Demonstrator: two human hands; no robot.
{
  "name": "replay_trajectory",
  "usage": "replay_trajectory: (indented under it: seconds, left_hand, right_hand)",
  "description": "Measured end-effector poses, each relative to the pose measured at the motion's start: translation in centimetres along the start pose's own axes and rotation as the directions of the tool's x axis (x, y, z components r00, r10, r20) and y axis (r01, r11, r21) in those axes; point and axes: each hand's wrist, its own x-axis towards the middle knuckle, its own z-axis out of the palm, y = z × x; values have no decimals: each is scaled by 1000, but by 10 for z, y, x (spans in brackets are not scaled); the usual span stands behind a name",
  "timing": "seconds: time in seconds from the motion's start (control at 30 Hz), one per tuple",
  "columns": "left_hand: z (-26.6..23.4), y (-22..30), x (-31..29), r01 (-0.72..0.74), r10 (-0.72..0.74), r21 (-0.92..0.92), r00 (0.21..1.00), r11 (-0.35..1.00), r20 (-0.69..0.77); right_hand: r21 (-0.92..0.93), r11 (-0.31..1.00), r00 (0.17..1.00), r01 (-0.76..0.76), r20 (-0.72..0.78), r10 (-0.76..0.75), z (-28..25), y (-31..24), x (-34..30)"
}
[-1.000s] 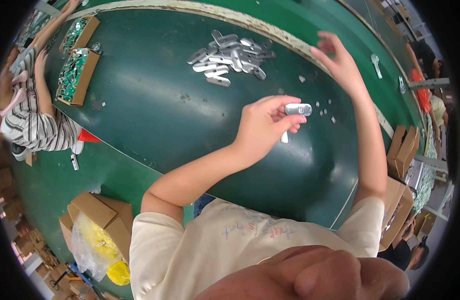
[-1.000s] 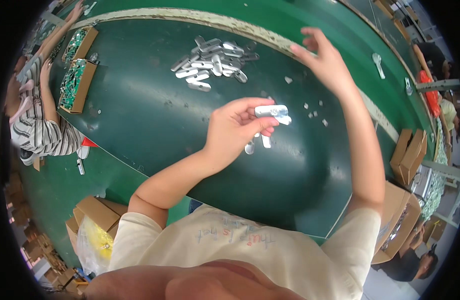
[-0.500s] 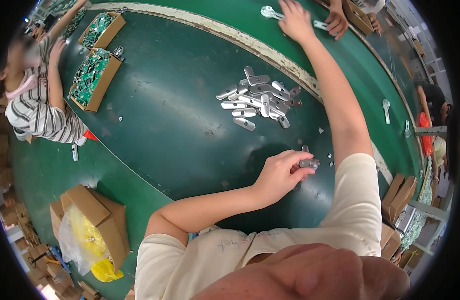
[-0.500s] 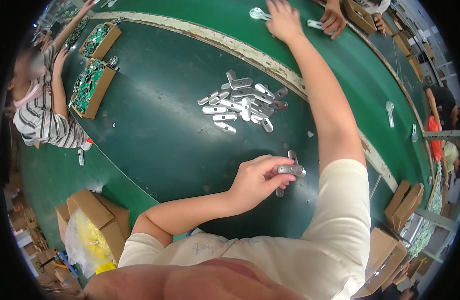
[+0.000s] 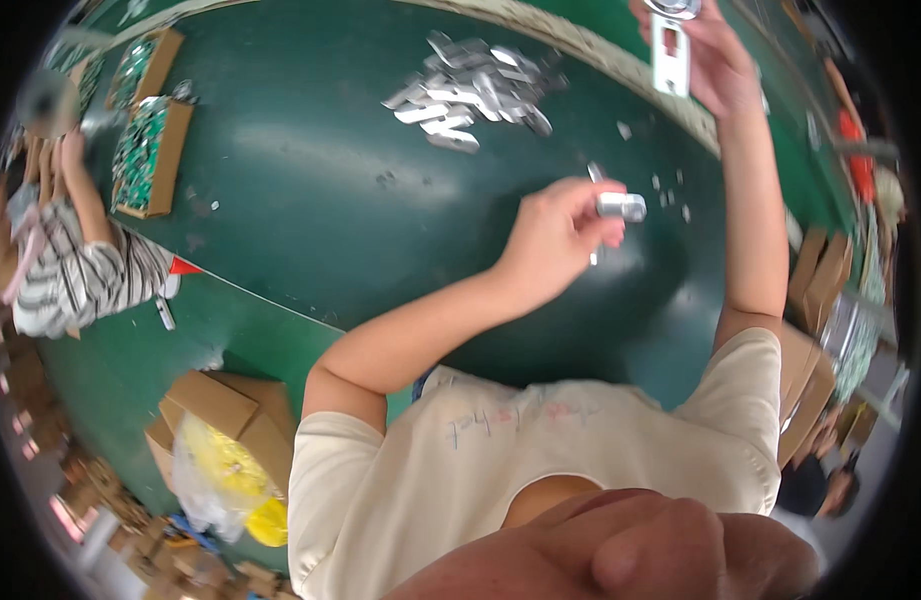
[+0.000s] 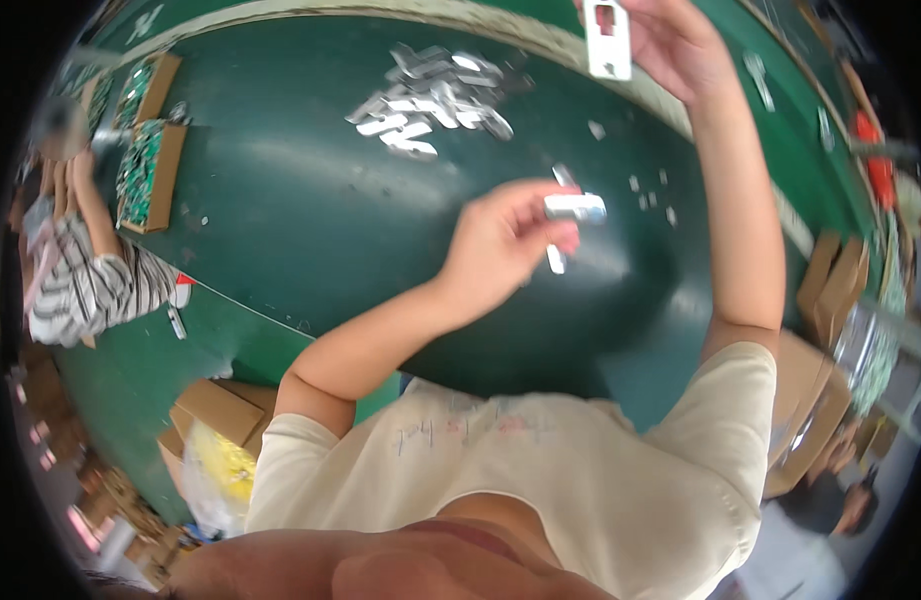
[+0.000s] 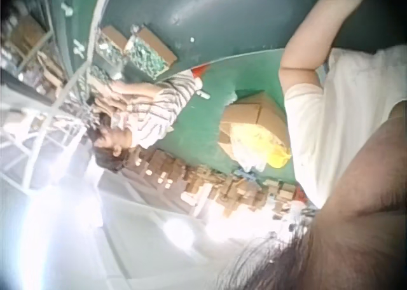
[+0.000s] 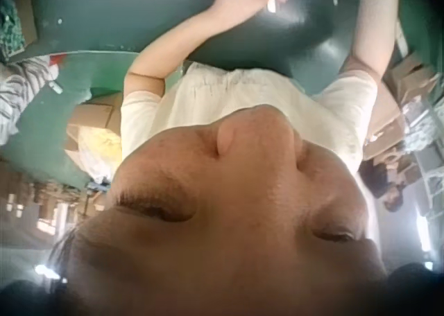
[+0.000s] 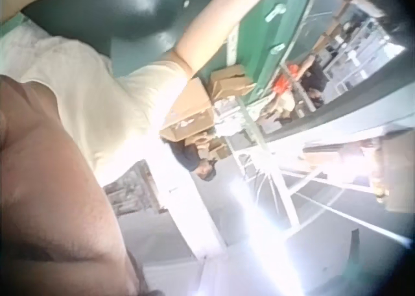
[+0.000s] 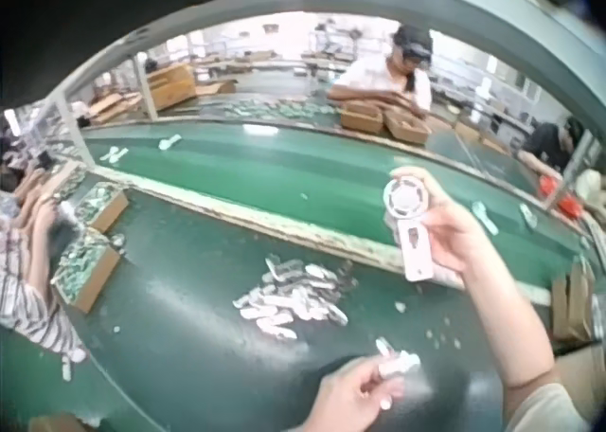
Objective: Assembling small metal and plastic components for a device on a factory assembly line.
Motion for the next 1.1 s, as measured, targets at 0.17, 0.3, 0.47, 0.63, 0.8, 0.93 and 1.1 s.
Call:
replay_trajectory:
  seconds: [0.17,0.3,0.47,0.63,0.8,0.93,1.1]
  left_hand:
    - [14,13,5,28,-20,-143,998,989,57]
    - [30,29,1,18,-12,-42,989,999,145]
    - [52,39,-14,16,-17,8,987,1000,160]
    - [63,34,-23,17,-20,17,985,1000,170]
    - [81,32,-14,26,-31,29,978,999,205]
    - [80,31,-14,34,-47,67,978,997,205]
    - [82,27,-12,41,-56,61,962,997,266]
  right_hand:
    - [-150,988,970,43,-229,-77,28,-35,-123]
    - [-606,791,933,76,-236,-271,-4,-34,-198]
    - [-620,779,872,-94,-428,-235,16,-23,-245]
    - [330,944,701,-14,-670,245,26,-22,-243]
    - [-18,989,799,-145,-592,106,7,-8,-274]
    - [-326,932,701,-159,-702,-126,17,1,-274]
    - [-557,809,836,-188,-524,-166,22,1,-282]
